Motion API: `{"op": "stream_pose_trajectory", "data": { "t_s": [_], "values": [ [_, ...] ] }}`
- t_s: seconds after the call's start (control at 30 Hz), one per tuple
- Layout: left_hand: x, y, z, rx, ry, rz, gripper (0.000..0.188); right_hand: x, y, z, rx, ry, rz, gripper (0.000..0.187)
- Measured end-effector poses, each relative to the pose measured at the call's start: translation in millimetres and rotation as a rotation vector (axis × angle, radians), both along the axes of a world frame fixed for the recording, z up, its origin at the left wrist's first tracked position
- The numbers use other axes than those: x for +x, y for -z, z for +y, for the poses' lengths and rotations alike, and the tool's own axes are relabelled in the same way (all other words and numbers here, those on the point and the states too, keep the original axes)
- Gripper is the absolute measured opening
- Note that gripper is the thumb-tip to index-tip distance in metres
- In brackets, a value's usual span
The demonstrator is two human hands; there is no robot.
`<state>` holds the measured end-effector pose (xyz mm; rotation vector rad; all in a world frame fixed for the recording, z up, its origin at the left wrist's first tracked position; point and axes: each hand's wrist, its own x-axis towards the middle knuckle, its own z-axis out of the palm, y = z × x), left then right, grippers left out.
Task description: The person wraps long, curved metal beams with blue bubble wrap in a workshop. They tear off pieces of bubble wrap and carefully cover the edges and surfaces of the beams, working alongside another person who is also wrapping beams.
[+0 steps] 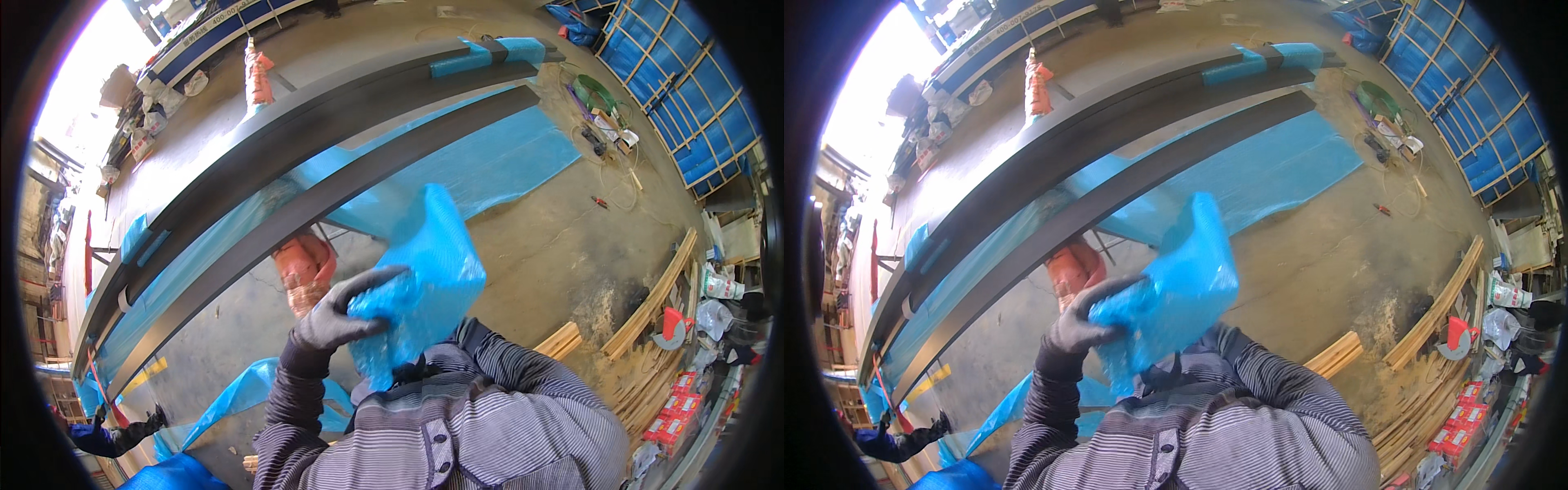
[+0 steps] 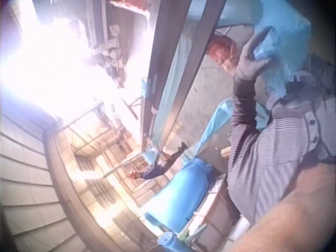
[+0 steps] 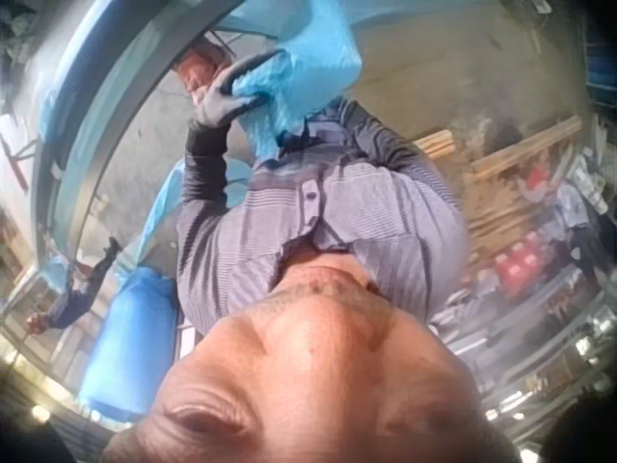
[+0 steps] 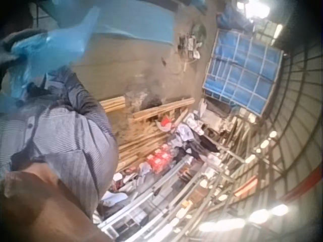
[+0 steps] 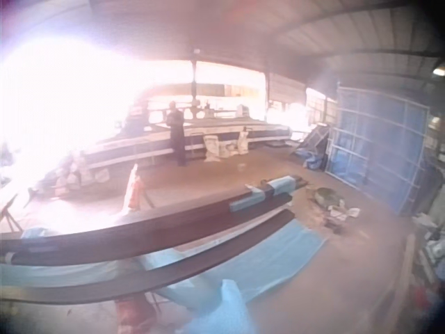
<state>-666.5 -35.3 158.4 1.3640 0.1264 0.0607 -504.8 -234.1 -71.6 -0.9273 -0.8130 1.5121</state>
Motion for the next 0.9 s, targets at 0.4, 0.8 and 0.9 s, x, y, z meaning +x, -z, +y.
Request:
{"op": "stream_pose_trajectory", "data": {
  "t_s": [0.4, 0.8, 0.9],
  "values": [
    [75, 27, 69, 0.566, 0.295, 0.545, 0.069, 306, -10, 78, 0.201, 0.788, 0.781, 0.086],
    [261, 205, 149, 0.814, 0.423, 0.683, 0.07, 505, -74, 85, 0.116, 0.737, 0.483, 0.065],
    [344, 183, 161, 0.945, 0.629, 0.751, 0.079, 563, -89, 84, 0.16, 0.887, 0.199, 0.055]
  ]
}}
